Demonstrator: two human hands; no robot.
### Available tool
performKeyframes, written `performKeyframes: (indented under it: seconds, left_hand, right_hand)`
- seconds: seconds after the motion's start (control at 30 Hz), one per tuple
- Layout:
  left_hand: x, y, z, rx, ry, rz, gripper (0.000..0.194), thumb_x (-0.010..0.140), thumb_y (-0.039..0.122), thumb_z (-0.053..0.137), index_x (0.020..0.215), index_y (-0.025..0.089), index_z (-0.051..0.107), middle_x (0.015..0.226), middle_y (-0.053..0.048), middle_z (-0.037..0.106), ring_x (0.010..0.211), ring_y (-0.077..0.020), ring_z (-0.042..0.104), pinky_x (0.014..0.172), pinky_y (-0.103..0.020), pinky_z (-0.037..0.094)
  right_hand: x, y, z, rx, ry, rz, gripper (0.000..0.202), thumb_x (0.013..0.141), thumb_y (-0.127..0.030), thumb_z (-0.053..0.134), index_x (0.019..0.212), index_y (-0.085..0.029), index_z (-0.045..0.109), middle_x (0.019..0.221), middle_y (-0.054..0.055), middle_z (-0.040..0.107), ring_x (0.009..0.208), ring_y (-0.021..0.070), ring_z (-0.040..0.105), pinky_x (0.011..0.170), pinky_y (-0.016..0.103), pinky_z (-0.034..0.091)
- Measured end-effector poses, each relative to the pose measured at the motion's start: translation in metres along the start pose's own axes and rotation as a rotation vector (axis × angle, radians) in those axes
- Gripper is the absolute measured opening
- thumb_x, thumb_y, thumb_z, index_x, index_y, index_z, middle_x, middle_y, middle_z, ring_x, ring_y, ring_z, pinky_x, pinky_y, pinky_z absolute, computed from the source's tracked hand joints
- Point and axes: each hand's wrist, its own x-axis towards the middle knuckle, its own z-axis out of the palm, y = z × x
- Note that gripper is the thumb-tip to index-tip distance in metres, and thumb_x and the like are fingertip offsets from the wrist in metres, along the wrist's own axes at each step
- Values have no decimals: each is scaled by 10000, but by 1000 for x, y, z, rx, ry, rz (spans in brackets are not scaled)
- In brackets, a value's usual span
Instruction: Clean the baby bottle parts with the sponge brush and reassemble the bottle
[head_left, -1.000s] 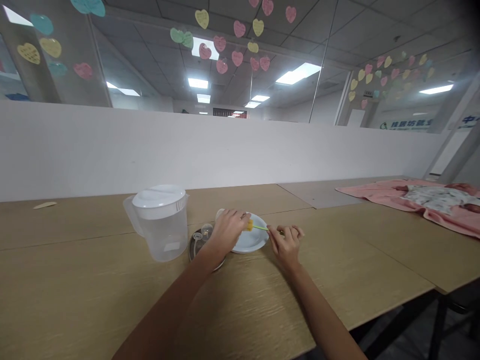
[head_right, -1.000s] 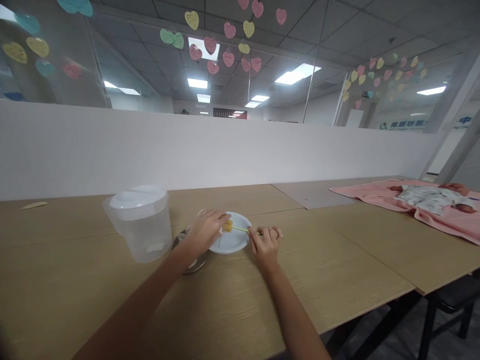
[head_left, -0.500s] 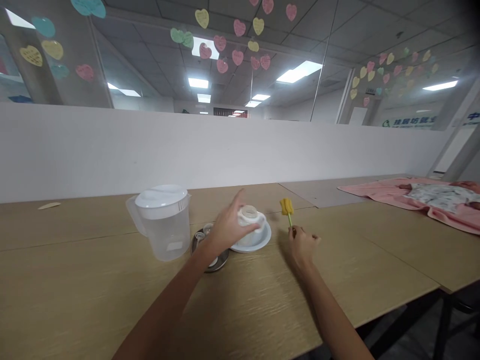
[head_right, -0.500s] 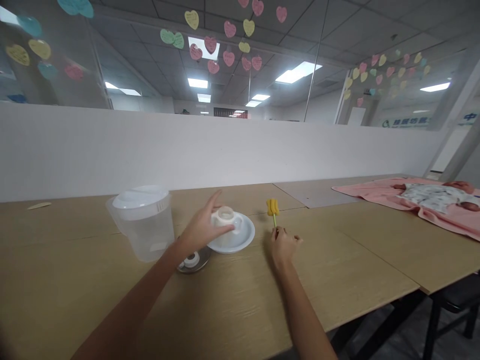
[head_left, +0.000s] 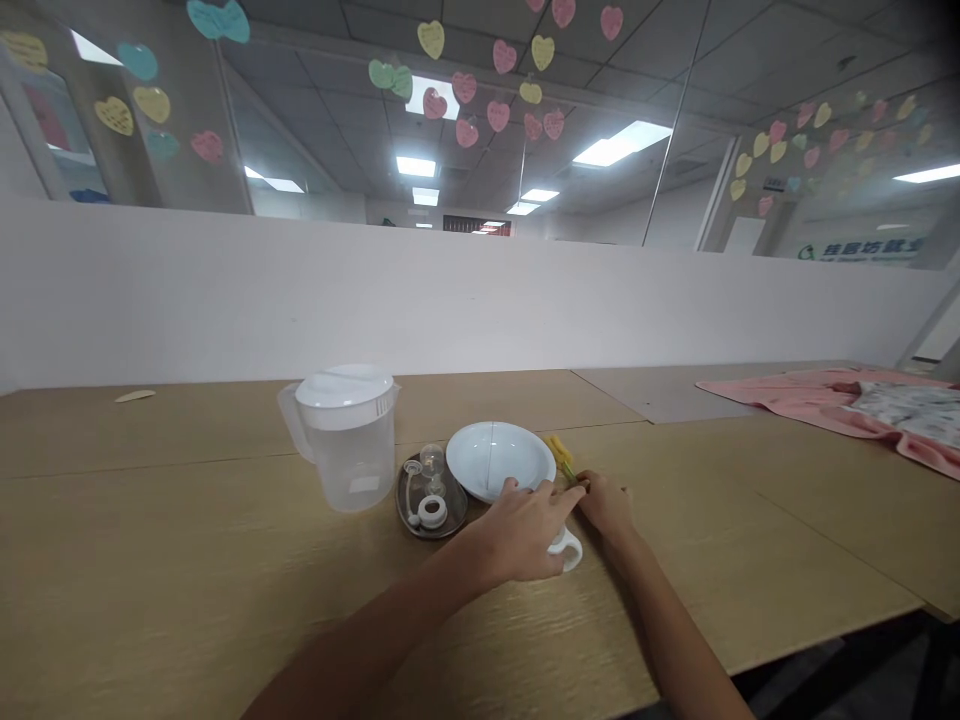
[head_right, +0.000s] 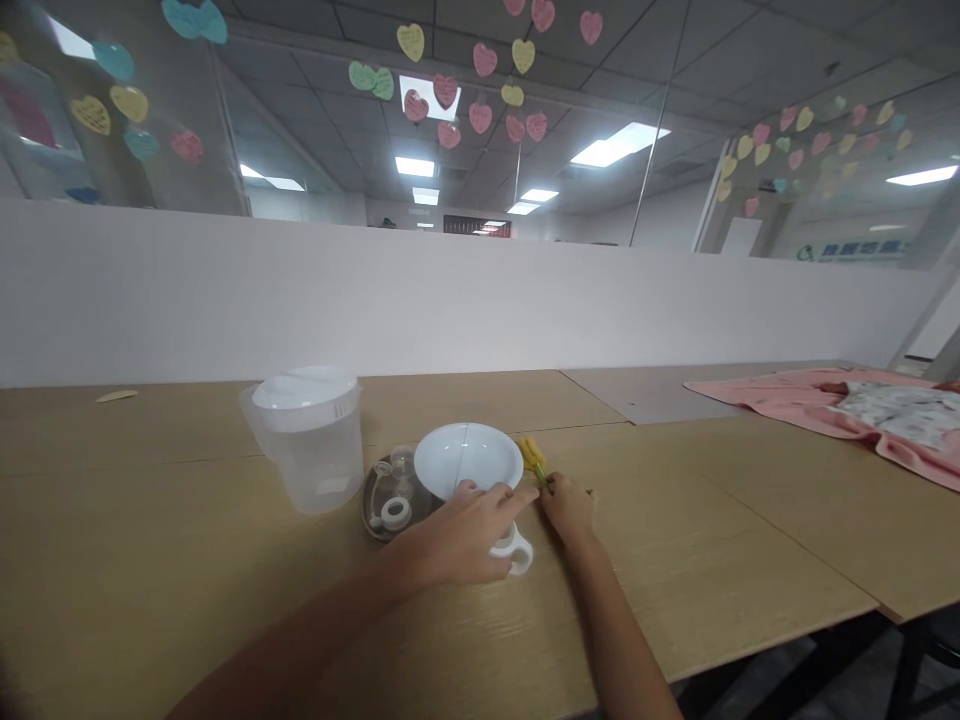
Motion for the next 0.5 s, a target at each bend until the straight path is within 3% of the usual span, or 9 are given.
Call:
performKeyframes:
  seconds: [0.07,0.13,0.23,0.33,0.4,0.5]
  left_hand:
    - [1,-1,2,3,-11,-38,640,802,336,520,1385,163,318,1173,-160,573,997,-324,602,942,-568,364]
    - [0,-3,-3,-34,-35,-71,677,789,359,547,1398,178,314,1188,-166,573,996,-345,602,963,-614,315]
    - [-8,-19,-26,-158,-48,-154,648,784,430,571,1365,200,397,1296,-176,525,1126,-372,530,1015,-601,267]
    - [-25,-57,-54,-218,110,-277,480,872,384,413,1295,167,479,1371,-163,465,1231,-314,453,1029,-473,311]
    - [-36,-87,-63,-355,276,-475,324,812,331,490,1035,160,650,1174,-143,620,1086,-267,560,958,-369,381]
    - [-46,-118,-51,-409,352,-623,179,705,293,573,627,157,659,719,-125,692,795,-255,638,762,-322,453]
  right_hand:
    - [0,-1,-2,24,-86,38,318,848,-261,423,1062,-181,643,961,114,699,950,249,634,878,402,339]
    - [-1,-2,-4,26,-71,57,333,855,-287,405,1056,-171,644,1022,127,681,983,267,619,878,408,354]
    - [-3,-2,-7,64,76,66,359,861,-306,393,1075,-147,633,1083,151,651,987,278,607,841,389,387]
    - [2,-6,-15,202,253,43,371,865,-294,366,1067,-129,631,1016,141,671,887,242,627,795,343,408]
    - [10,-18,-24,306,310,-19,373,866,-300,356,1041,-127,636,938,125,689,815,219,633,752,311,418]
    - [29,-51,-40,401,243,-216,351,864,-304,375,1034,-150,641,892,100,698,792,196,631,705,274,422]
